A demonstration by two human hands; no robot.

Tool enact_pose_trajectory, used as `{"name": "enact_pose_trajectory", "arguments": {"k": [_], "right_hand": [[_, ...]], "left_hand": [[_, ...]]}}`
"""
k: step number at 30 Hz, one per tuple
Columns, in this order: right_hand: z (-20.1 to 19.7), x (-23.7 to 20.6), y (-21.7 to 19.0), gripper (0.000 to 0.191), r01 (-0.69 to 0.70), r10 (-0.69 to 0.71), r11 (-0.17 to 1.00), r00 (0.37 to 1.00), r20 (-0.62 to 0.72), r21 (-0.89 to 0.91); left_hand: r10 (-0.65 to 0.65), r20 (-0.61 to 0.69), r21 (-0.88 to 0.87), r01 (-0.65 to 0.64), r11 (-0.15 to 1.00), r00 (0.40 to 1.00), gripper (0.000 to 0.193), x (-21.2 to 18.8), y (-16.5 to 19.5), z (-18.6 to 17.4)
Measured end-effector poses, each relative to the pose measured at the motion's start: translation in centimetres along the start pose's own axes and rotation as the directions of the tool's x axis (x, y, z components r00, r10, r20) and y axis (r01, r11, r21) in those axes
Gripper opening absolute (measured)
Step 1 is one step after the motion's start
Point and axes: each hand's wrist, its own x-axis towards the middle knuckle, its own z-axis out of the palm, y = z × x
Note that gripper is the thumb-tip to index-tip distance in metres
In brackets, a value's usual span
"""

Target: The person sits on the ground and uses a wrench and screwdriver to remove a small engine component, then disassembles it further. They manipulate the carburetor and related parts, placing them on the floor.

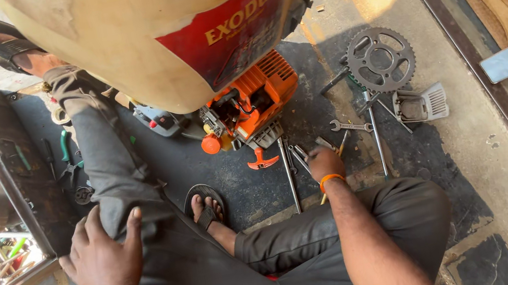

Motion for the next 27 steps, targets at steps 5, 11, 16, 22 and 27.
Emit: {"name": "enact_pose_trajectory", "arguments": {"k": [5, 11, 16, 22, 27], "right_hand": [[2.4, -0.8, -3.5, 0.027, 0.115, -0.058, 0.925, 0.985, 0.164, -0.361], [4.7, -1.1, -3.6, 0.028, 0.169, -0.101, 0.803, 0.984, 0.148, -0.571], [3.3, -1.6, -3.9, 0.029, 0.181, -0.098, 0.845, 0.978, 0.186, -0.503], [-0.6, -3.0, -4.4, 0.028, 0.055, -0.056, 0.996, 0.998, 0.005, 0.074], [-4.7, -4.8, -1.5, 0.023, -0.366, -0.133, 0.146, 0.913, 0.385, 0.919]], "left_hand": [[-0.241, 0.376, -0.060, 0.283, 0.957, 0.895, 0.105, -1.6, -1.2, 0.7], [-0.241, 0.275, -0.046, 0.264, 0.964, 0.931, 0.102, -1.4, -0.1, 1.8], [0.166, 0.000, -0.028, -0.166, 0.986, 0.986, 0.082, -0.3, 2.1, 1.5], [0.240, 0.179, -0.653, -0.067, 0.754, 0.954, 0.089, 3.8, 10.1, 4.5], [0.446, 0.044, -0.591, -0.336, 0.733, 0.894, 0.096, 9.1, 15.0, 6.7]]}}
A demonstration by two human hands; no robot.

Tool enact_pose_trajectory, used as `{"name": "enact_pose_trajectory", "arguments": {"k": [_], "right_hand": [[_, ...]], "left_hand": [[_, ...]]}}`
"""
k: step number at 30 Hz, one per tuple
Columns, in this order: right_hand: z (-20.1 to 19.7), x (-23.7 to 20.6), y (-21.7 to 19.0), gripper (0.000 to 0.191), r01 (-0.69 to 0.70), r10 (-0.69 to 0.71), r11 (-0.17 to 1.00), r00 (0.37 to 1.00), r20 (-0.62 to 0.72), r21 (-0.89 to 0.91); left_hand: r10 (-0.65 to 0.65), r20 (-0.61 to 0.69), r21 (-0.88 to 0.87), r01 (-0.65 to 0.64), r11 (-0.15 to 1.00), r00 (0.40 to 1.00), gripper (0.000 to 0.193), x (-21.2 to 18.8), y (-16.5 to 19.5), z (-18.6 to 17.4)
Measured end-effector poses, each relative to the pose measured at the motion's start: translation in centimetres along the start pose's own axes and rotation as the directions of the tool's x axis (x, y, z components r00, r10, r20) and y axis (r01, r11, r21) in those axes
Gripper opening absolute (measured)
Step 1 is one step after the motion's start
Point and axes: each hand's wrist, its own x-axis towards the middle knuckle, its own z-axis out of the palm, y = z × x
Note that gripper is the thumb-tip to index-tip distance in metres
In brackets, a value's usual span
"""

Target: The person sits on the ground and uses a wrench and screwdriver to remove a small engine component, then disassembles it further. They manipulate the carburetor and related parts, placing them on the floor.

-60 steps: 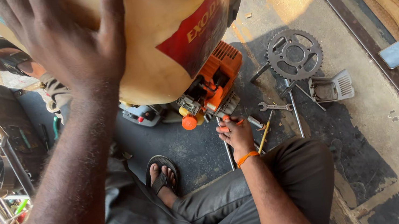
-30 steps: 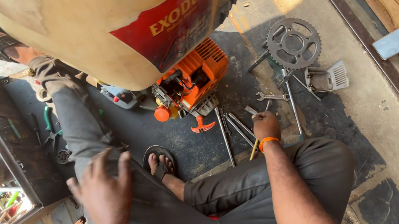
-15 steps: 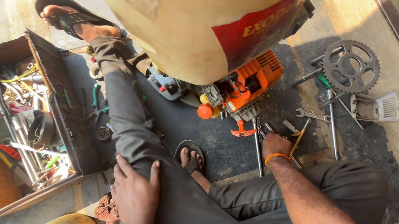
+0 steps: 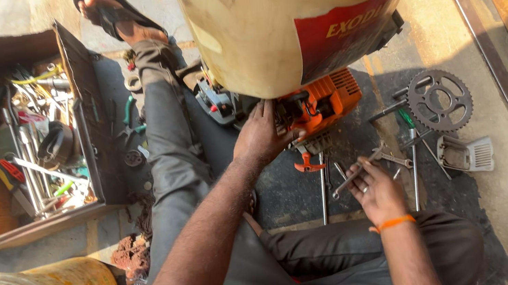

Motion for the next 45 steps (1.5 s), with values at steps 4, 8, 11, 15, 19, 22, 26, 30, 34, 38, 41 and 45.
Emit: {"name": "enact_pose_trajectory", "arguments": {"k": [4, 8, 11, 15, 19, 22, 26, 30, 34, 38, 41, 45], "right_hand": [[-1.1, -5.0, 1.4, 0.025, -0.125, 0.121, 0.992, 0.984, 0.133, 0.025], [2.2, -5.8, 2.3, 0.024, -0.110, 0.141, 0.973, 0.979, 0.145, -0.201], [4.8, -5.4, 2.5, 0.026, 0.030, 0.055, 0.920, 0.978, 0.203, -0.392], [6.0, -4.8, 3.2, 0.026, 0.156, -0.019, 0.793, 0.973, 0.232, -0.589], [5.8, -4.5, 3.7, 0.029, 0.478, -0.241, 0.727, 0.849, 0.470, -0.492], [6.7, -4.7, 3.3, 0.024, 0.466, -0.308, 0.382, 0.878, 0.366, -0.798], [9.6, -5.1, 2.0, 0.023, 0.548, -0.428, 0.195, 0.794, 0.432, -0.814], [11.7, -5.0, 1.3, 0.020, 0.434, -0.480, 0.046, 0.799, 0.362, -0.900], [11.9, -5.0, 1.7, 0.020, 0.294, -0.463, 0.020, 0.850, 0.252, -0.956], [12.0, -5.5, 1.3, 0.020, 0.370, -0.524, 0.121, 0.812, 0.258, -0.921], [10.2, -6.1, -1.8, 0.021, 0.418, -0.468, 0.238, 0.840, 0.273, -0.877], [0.7, -6.1, -9.2, 0.027, 0.587, -0.647, 0.465, 0.737, 0.198, -0.662]], "left_hand": [[-0.137, 0.115, -0.035, 0.142, 0.989, 0.984, 0.084, 0.8, -0.7, 1.0], [-0.104, -0.040, -0.144, 0.097, 0.985, 0.994, 0.077, -0.3, -0.4, 2.1], [-0.090, -0.055, -0.031, 0.088, 0.996, 0.994, 0.087, -0.5, 1.0, 3.1], [-0.131, -0.123, -0.060, 0.124, 0.990, 0.984, 0.081, -0.7, 3.3, 5.1], [-0.246, -0.153, -0.209, 0.212, 0.955, 0.957, 0.081, -3.9, 3.7, 5.9], [-0.388, -0.080, -0.292, 0.351, 0.890, 0.918, 0.064, -7.0, 3.3, 5.6], [-0.480, 0.136, -0.418, 0.489, 0.766, 0.867, 0.047, -7.3, 2.8, 4.9], [-0.473, 0.103, -0.391, 0.473, 0.790, 0.875, 0.039, -5.1, 3.0, 5.1], [-0.514, 0.118, -0.417, 0.513, 0.750, 0.849, 0.036, -4.0, 3.6, 6.4], [-0.505, -0.032, -0.485, 0.428, 0.763, 0.863, 0.029, -4.0, 4.5, 7.8], [-0.463, -0.164, -0.432, 0.359, 0.827, 0.871, 0.024, -4.2, 5.4, 8.6], [-0.558, -0.061, -0.384, 0.496, 0.779, 0.828, 0.024, -4.2, 6.0, 8.5]]}}
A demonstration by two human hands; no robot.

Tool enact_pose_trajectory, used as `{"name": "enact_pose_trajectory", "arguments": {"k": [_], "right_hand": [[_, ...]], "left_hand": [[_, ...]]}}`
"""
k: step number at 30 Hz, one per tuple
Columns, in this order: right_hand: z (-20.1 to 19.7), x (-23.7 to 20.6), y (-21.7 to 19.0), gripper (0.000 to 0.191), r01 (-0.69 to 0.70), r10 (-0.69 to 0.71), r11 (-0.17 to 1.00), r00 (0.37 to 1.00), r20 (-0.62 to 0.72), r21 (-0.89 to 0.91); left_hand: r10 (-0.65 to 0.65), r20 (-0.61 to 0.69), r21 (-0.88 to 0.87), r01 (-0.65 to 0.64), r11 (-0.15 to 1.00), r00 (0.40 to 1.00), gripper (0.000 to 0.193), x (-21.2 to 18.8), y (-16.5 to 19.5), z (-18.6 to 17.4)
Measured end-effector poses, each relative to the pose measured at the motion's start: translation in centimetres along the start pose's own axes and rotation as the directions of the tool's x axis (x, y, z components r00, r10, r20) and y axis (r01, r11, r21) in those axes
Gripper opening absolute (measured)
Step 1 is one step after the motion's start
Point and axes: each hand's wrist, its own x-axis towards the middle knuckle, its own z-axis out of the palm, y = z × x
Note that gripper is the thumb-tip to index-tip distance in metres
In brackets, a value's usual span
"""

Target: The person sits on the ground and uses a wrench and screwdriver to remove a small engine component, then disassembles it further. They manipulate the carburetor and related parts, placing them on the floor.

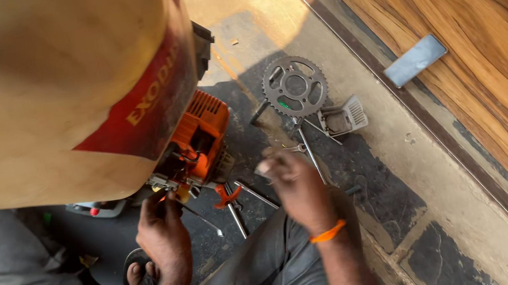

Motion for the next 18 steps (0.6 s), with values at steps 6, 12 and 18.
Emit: {"name": "enact_pose_trajectory", "arguments": {"k": [6, 12, 18], "right_hand": [[-19.6, 10.4, 13.8, 0.041, -0.371, 0.005, 0.613, 0.885, -0.465, -0.698], [-29.8, 15.4, 24.2, 0.099, -0.546, 0.400, 0.088, 0.785, -0.472, -0.833], [-31.4, 21.2, 26.8, 0.127, -0.495, 0.409, 0.021, 0.797, -0.444, -0.869]], "left_hand": [[0.001, 0.029, -0.119, 0.002, 0.993, 1.000, 0.025, 0.2, 0.2, 0.7], [-0.068, 0.125, -0.251, 0.097, 0.963, 0.990, 0.025, 2.5, -3.7, 1.6], [-0.106, 0.115, -0.128, 0.120, 0.984, 0.988, 0.030, 4.4, -10.5, 2.8]]}}
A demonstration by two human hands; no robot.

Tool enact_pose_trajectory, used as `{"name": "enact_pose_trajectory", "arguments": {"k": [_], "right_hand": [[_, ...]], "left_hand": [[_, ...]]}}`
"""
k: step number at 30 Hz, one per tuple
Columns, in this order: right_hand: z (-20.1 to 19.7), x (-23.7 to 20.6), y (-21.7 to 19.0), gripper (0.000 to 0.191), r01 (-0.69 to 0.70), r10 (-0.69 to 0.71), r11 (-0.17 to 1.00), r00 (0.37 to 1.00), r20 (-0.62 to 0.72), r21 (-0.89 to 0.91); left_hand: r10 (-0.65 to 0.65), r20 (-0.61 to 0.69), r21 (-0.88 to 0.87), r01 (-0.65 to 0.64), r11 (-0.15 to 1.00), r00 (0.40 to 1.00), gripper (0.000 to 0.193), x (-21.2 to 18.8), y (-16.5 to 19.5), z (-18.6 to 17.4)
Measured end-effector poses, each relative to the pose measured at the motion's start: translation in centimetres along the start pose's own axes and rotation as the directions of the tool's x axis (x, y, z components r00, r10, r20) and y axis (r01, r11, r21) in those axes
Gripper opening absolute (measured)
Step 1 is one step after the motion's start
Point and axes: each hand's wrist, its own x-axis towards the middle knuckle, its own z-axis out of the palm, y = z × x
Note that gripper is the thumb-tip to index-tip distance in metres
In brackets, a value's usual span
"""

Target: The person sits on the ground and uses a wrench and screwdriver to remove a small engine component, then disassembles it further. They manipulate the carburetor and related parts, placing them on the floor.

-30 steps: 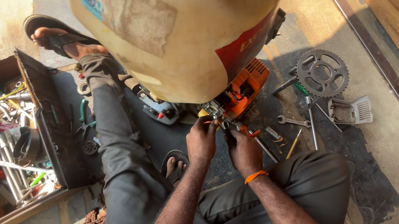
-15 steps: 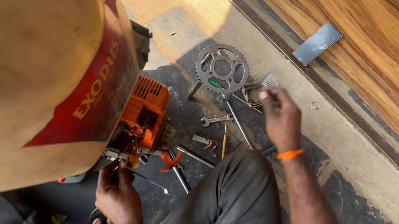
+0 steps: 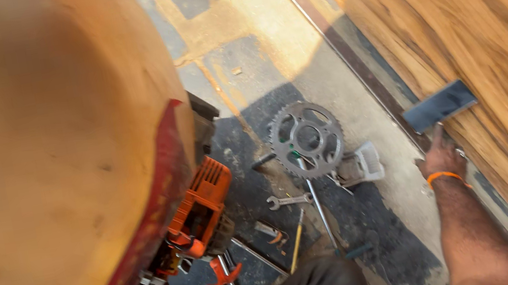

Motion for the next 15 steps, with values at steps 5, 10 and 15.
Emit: {"name": "enact_pose_trajectory", "arguments": {"k": [5, 10, 15], "right_hand": [[1.4, 1.0, -1.4, 0.145, -0.053, 0.051, 0.998, 0.996, 0.067, 0.035], [2.0, 1.5, -0.9, 0.149, 0.073, -0.073, 0.996, 0.997, 0.012, -0.047], [1.2, 1.8, -0.8, 0.147, 0.198, -0.203, 0.976, 0.978, -0.055, -0.094]], "left_hand": [[-0.087, 0.040, -0.053, 0.089, 0.995, 0.995, 0.037, 0.5, -2.5, 0.1], [-0.182, 0.087, -0.005, 0.183, 0.983, 0.980, 0.040, 0.1, -1.4, -0.7], [-0.203, 0.112, 0.015, 0.203, 0.979, 0.973, 0.043, 0.6, 0.0, -1.5]]}}
